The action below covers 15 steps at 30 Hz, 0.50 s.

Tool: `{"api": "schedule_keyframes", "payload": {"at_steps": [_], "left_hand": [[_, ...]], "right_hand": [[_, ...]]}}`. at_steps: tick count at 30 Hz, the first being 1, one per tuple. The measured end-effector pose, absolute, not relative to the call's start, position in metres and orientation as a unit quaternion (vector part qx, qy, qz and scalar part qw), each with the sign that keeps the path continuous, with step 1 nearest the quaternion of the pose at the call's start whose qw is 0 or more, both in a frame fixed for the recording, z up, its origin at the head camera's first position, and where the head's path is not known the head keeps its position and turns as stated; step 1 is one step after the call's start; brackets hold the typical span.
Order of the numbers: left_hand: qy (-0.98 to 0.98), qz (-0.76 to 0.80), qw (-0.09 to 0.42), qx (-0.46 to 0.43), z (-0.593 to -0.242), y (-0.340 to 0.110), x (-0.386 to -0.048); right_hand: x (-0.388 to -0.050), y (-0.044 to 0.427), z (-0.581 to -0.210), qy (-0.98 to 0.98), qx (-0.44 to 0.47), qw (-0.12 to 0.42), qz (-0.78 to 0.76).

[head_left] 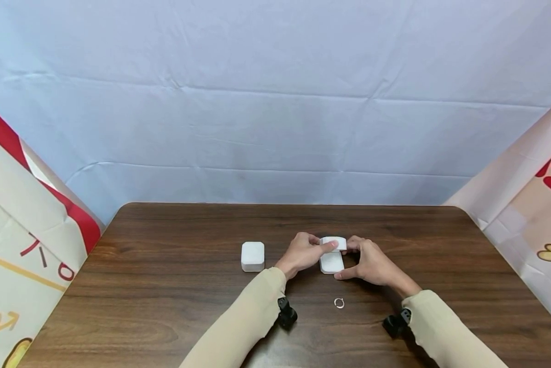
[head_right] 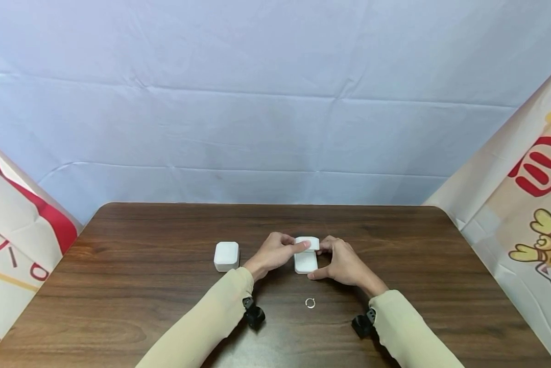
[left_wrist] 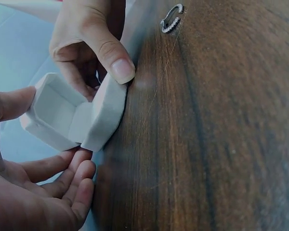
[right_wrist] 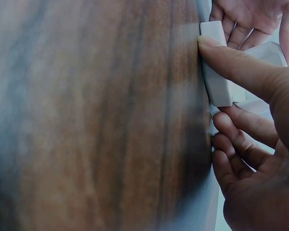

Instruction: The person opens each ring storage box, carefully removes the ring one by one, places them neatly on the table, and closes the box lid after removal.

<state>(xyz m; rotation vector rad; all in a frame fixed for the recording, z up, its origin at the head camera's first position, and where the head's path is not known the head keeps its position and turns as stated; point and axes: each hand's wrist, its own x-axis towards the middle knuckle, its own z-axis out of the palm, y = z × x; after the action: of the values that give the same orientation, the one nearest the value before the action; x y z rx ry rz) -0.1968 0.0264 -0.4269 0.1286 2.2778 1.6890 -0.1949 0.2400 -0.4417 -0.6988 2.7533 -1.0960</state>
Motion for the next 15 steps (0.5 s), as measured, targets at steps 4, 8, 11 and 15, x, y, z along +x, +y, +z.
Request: {"api": "schedule_keyframes", "payload": {"at_steps": [4,8,11,15], "left_hand": [[0.788,0.592,0.160,0.050,-0.4257,0.0249,-0.1962],[0.788,0.589,0.169,0.060,-0.4266,0.0237,-0.1971],[0.787,0.589,0.172,0.069,-0.4273,0.0232,-0.1972],[0.786,0.589,0.170,0.085,-0.4283,0.0224,-0.1965]], "right_hand": [[-0.1951,0.2399,-0.4413,0.905,-0.228,0.047,-0.356],[-0.1956,0.2398,-0.4412,0.905,-0.228,0.045,-0.355],[-0.1957,0.2403,-0.4416,0.906,-0.230,0.044,-0.353],[-0.1953,0.2412,-0.4424,0.908,-0.233,0.042,-0.346]]}}
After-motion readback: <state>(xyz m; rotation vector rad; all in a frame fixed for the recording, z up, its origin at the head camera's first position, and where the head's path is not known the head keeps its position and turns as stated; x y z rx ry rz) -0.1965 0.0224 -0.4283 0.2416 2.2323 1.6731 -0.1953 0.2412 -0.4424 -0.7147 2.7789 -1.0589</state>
